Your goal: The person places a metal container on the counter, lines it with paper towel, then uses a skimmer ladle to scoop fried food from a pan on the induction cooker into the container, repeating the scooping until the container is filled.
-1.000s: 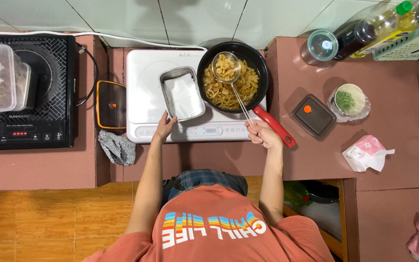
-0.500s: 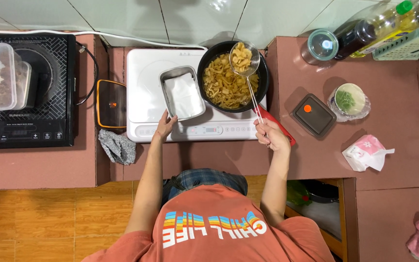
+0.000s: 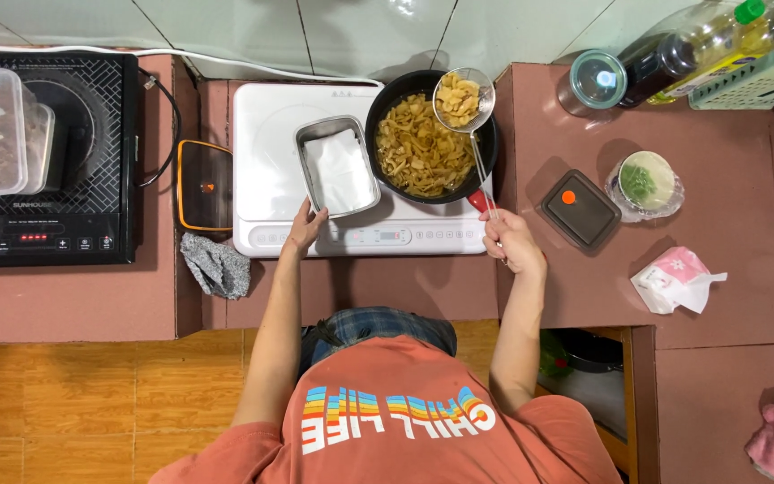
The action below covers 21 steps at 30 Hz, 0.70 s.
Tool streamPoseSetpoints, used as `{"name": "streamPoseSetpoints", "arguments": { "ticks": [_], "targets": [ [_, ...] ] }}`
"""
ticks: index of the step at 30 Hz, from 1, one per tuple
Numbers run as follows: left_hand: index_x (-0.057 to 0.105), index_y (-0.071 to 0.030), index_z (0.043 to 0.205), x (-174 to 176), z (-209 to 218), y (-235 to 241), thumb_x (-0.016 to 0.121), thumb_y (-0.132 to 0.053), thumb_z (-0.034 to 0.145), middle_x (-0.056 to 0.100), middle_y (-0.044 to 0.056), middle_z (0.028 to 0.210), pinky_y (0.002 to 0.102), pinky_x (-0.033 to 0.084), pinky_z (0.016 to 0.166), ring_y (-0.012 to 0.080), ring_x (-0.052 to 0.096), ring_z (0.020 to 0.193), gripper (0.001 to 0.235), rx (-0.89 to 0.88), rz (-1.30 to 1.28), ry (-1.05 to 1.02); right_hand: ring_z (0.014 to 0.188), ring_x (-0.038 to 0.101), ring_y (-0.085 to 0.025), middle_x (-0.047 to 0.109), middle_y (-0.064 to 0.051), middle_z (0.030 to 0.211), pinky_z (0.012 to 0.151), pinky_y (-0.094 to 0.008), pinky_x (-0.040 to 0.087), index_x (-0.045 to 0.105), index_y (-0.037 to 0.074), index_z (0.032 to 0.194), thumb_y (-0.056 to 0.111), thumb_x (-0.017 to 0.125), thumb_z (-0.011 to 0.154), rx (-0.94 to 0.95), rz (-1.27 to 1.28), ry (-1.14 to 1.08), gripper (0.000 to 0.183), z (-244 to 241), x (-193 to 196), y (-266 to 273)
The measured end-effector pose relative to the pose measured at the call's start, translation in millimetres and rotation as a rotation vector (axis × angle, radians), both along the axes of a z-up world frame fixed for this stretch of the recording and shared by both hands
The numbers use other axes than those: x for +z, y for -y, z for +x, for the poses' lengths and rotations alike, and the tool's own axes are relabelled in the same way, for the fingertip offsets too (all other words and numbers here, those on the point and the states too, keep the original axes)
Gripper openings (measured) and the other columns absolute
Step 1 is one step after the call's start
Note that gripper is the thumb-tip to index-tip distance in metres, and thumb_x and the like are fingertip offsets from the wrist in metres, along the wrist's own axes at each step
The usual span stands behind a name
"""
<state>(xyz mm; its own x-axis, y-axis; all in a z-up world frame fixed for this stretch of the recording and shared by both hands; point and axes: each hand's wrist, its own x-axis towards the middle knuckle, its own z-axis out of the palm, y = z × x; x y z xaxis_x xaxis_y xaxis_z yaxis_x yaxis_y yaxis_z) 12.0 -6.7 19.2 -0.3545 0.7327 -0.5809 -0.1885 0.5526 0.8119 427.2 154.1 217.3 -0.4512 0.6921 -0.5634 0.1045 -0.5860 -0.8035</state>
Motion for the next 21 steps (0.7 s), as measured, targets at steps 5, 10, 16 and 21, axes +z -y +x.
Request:
{"name": "streamPoseSetpoints", "arguments": {
  "ticks": [5,10,16,21],
  "targets": [
    [0.023,-0.024,0.163,8,2,1,0.065,-0.038,0.095,0.048,0.021,0.154,0.051,0.052,0.097,0.0360,0.048,0.140,0.082,0.008,0.013,0.001,0.043,0.032,-0.007,0.040,0.000,0.066,0.037,-0.026,0.022,0.056,-0.005,0.113,0.003,0.041,0.105,-0.036,0.089,0.167,0.019,-4,26,3],
    [0.019,-0.026,0.164,3,2,0,0.064,-0.038,0.096,0.041,0.022,0.158,0.052,0.047,0.101,0.0370,0.043,0.143,0.082,-0.002,-0.031,0.002,0.043,0.034,-0.007,0.043,0.000,0.068,0.037,-0.025,0.024,0.055,-0.005,0.112,0.006,0.037,0.107,-0.035,0.167,0.175,0.021,-5,44,5],
    [0.019,-0.024,0.164,-4,1,-1,0.065,-0.039,0.095,0.039,0.024,0.159,0.053,0.044,0.112,0.0361,0.040,0.147,0.084,-0.004,-0.006,-0.014,0.042,0.035,-0.007,0.043,0.000,0.067,0.036,-0.025,0.024,0.057,-0.004,0.112,0.005,0.038,0.107,-0.026,0.237,0.234,0.022,-9,53,6],
    [0.017,-0.024,0.164,6,3,-2,0.064,-0.040,0.095,0.034,0.020,0.162,0.053,0.038,0.117,0.0356,0.036,0.149,0.085,-0.023,-0.029,-0.034,0.043,0.036,-0.007,0.044,0.000,0.067,0.036,-0.025,0.027,0.059,-0.004,0.113,0.005,0.038,0.107,-0.021,0.272,0.312,0.023,-15,60,10]
  ]
}}
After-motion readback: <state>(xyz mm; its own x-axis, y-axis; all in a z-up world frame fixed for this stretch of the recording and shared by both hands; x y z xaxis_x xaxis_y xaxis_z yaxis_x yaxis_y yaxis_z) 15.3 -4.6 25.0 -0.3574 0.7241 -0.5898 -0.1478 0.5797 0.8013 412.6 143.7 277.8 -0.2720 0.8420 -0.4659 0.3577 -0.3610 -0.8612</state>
